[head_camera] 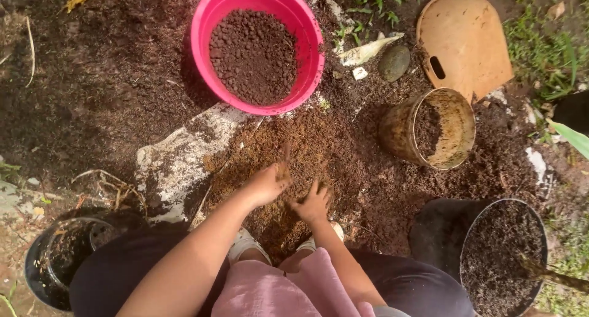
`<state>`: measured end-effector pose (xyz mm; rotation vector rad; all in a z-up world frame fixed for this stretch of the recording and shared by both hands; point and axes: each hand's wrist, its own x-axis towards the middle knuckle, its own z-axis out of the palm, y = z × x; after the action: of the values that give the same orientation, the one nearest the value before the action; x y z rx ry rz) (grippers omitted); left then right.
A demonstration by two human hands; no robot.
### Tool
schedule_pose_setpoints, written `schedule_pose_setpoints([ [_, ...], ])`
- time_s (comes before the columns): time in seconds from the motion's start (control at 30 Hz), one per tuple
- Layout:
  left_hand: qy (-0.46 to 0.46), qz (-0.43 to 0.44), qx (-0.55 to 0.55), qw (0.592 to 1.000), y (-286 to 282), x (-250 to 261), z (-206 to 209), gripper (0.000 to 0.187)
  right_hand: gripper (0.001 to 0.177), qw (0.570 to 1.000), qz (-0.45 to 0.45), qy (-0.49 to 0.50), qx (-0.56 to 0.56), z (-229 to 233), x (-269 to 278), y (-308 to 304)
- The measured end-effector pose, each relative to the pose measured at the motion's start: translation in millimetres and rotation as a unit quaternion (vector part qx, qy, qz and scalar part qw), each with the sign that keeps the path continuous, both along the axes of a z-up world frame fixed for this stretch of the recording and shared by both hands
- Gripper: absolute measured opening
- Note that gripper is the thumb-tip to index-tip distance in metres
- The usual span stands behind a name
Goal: The person kneels on the ground and uses both hands to mix a pile of soil or compost. They repeatedly lift, crumble, and turn the material to blend it. A pink bucket filled with soil and other containers are nearby, but the person works directly on the ground pile.
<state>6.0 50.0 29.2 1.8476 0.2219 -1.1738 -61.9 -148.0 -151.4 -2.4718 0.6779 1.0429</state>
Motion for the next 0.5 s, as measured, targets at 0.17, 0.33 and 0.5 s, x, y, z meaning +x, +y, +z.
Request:
schedule_pose_setpoints([
  [0.17, 0.038, -0.01, -0.04, 0.998, -2.6, 10.5, 32.4, 0.057, 0.112, 0.996, 0.054, 0.029, -0.061, 23.0, 28.1, 12.6],
  [0.33, 0.025, -0.067, -0.014, 0.997, -3.6, 19.3, 42.0, 0.059, 0.115, 0.99, 0.095, 0.026, -0.103, -14.8, 42.0, -6.8],
  [0.5, -0.001, -0.077, 0.016, 0.997, -6.3, 19.0, 16.0, 0.056, 0.09, 0.994, 0.014, -0.078, -0.073, -80.3, 45.9, -60.6],
])
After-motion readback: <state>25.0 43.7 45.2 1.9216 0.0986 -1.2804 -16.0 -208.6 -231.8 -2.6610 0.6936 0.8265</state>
